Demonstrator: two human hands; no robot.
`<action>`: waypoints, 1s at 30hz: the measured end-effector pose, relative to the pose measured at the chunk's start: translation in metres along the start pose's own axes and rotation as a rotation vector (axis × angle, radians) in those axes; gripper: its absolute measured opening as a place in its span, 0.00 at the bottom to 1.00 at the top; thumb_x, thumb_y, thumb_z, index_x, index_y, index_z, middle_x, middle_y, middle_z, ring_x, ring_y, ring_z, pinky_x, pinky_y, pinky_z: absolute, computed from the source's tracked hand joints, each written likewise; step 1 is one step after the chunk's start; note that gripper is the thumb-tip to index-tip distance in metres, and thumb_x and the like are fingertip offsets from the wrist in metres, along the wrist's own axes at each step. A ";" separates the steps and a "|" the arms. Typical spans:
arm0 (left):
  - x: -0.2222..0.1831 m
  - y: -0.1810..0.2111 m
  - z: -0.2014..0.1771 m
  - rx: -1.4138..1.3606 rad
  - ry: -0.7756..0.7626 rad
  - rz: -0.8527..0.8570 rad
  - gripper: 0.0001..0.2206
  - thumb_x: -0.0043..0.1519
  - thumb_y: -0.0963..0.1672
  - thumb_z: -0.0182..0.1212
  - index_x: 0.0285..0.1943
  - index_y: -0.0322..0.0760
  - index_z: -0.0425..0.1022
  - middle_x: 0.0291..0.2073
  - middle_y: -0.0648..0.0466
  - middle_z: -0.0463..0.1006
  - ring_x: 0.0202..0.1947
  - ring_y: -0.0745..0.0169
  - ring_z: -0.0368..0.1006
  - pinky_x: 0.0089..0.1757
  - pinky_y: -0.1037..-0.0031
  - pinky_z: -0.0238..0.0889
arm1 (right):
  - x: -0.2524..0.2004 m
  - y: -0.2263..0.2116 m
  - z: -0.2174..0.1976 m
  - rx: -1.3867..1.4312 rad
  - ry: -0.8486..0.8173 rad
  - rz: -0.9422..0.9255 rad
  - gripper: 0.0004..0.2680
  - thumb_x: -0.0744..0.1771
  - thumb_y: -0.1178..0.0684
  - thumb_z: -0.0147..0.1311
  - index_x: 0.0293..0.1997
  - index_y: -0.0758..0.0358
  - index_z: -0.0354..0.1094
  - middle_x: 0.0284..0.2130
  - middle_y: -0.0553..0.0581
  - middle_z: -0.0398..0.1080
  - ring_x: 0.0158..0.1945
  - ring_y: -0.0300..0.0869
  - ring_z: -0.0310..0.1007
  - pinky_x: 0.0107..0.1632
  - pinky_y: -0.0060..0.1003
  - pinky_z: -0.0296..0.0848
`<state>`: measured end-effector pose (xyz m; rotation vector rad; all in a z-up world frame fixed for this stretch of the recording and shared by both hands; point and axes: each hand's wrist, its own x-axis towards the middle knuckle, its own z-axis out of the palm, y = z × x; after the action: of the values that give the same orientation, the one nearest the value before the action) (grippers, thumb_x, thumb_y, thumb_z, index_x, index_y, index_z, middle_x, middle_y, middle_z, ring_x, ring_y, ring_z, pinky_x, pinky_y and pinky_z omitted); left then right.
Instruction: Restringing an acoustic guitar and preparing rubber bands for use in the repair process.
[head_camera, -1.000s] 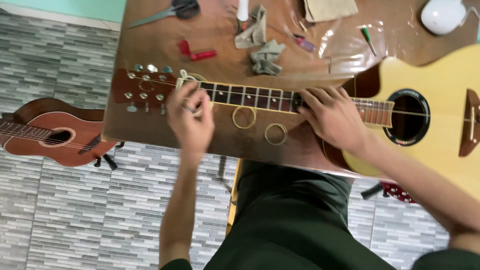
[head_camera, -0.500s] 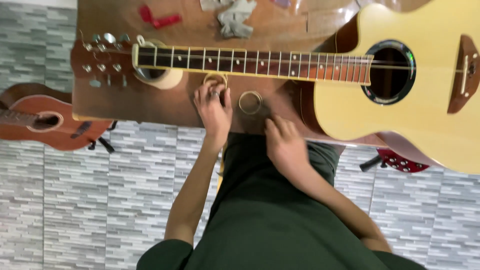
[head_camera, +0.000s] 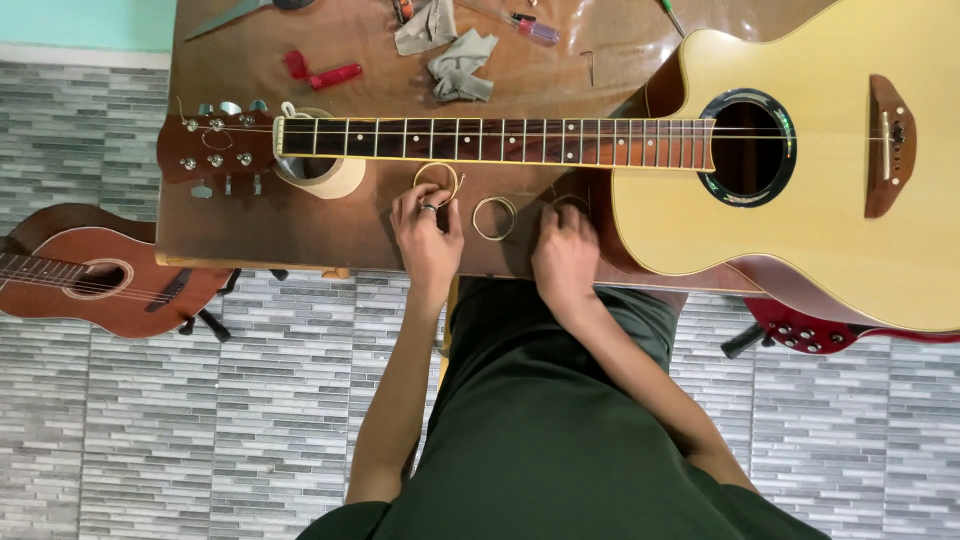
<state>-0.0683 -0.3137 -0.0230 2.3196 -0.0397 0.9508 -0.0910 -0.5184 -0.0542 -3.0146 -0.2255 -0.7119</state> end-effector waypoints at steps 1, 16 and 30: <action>0.002 0.003 -0.001 -0.012 0.027 0.012 0.09 0.55 0.41 0.72 0.43 0.40 0.79 0.46 0.54 0.76 0.48 0.49 0.73 0.45 0.62 0.65 | -0.003 0.003 -0.001 0.005 -0.045 0.024 0.09 0.66 0.56 0.50 0.50 0.61 0.72 0.38 0.58 0.69 0.39 0.51 0.73 0.41 0.41 0.71; -0.038 0.036 0.004 -0.084 -0.243 0.177 0.04 0.63 0.41 0.66 0.38 0.34 0.79 0.44 0.51 0.76 0.44 0.47 0.74 0.43 0.66 0.72 | -0.048 0.066 -0.079 0.297 -0.009 -0.370 0.11 0.66 0.58 0.53 0.52 0.60 0.75 0.45 0.59 0.69 0.44 0.52 0.71 0.42 0.38 0.73; 0.040 0.171 -0.115 -0.895 -0.386 -0.271 0.19 0.60 0.42 0.68 0.59 0.29 0.75 0.50 0.45 0.79 0.39 0.51 0.81 0.41 0.68 0.78 | 0.027 0.022 -0.224 1.161 -0.079 0.299 0.02 0.65 0.61 0.63 0.38 0.63 0.81 0.13 0.52 0.70 0.18 0.47 0.73 0.24 0.35 0.70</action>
<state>-0.1535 -0.3791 0.1580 1.5720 -0.2477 0.2363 -0.1632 -0.5521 0.1582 -1.8963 -0.1152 -0.2598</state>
